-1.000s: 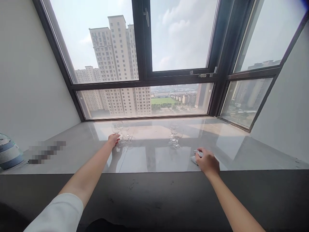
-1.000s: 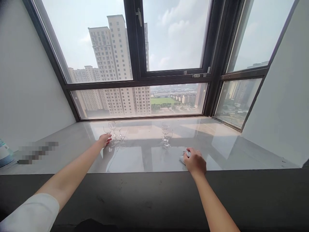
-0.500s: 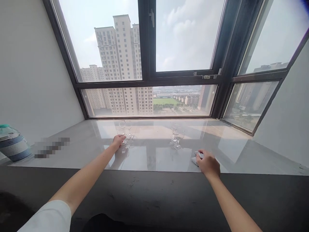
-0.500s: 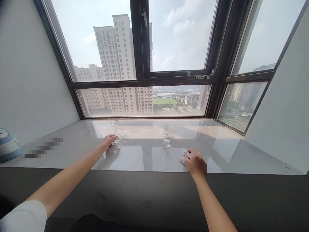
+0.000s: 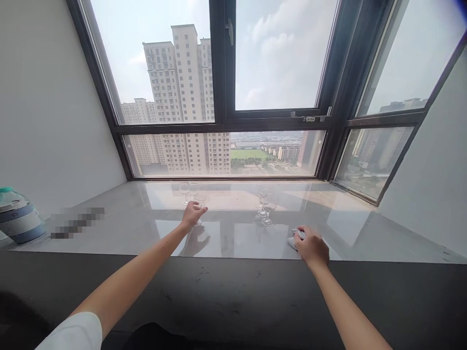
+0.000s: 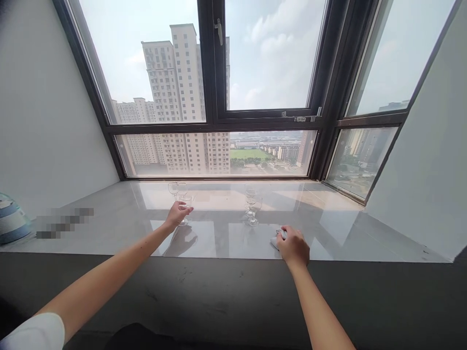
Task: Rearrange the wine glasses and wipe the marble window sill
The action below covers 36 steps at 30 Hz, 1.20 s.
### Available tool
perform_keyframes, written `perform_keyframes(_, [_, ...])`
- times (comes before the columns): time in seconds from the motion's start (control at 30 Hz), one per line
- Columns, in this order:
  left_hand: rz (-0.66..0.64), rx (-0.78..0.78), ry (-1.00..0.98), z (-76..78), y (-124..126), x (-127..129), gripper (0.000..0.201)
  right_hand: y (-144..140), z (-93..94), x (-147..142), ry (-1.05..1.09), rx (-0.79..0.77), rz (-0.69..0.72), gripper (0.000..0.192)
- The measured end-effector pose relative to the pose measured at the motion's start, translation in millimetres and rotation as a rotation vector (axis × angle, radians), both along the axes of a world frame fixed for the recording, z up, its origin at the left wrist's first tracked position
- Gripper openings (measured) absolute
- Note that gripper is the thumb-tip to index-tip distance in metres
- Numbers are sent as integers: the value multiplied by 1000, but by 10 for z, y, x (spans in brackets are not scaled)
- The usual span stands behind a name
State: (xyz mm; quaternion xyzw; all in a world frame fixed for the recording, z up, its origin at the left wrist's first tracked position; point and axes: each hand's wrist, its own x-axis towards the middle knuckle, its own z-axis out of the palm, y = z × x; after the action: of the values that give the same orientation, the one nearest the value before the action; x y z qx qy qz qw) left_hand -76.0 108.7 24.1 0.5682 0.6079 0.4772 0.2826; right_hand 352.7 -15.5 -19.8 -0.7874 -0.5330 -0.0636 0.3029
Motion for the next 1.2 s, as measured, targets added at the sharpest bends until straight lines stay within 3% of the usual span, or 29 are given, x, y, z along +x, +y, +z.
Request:
perform_keyframes(0.23, [-60, 103, -31, 47, -127, 178, 74, 10, -18, 3, -7, 10, -5, 32])
perform_keyframes(0.5, [-172, 287, -84, -4, -292, 411, 51, -11, 7, -1, 22, -5, 3, 33])
perform_keyframes(0.8, [-237, 243, -175, 8, -472, 632, 35, -12, 2, -4, 23, 6, -11, 33])
perform_keyframes(1.0, [-200, 154, -423, 13, -471, 644, 31, -14, -2, -7, 3, 13, -16, 31])
perform_keyframes(1.2, [-239, 92, -525, 21, -478, 652, 32, -11, -17, 1, 1, 5, -21, 32])
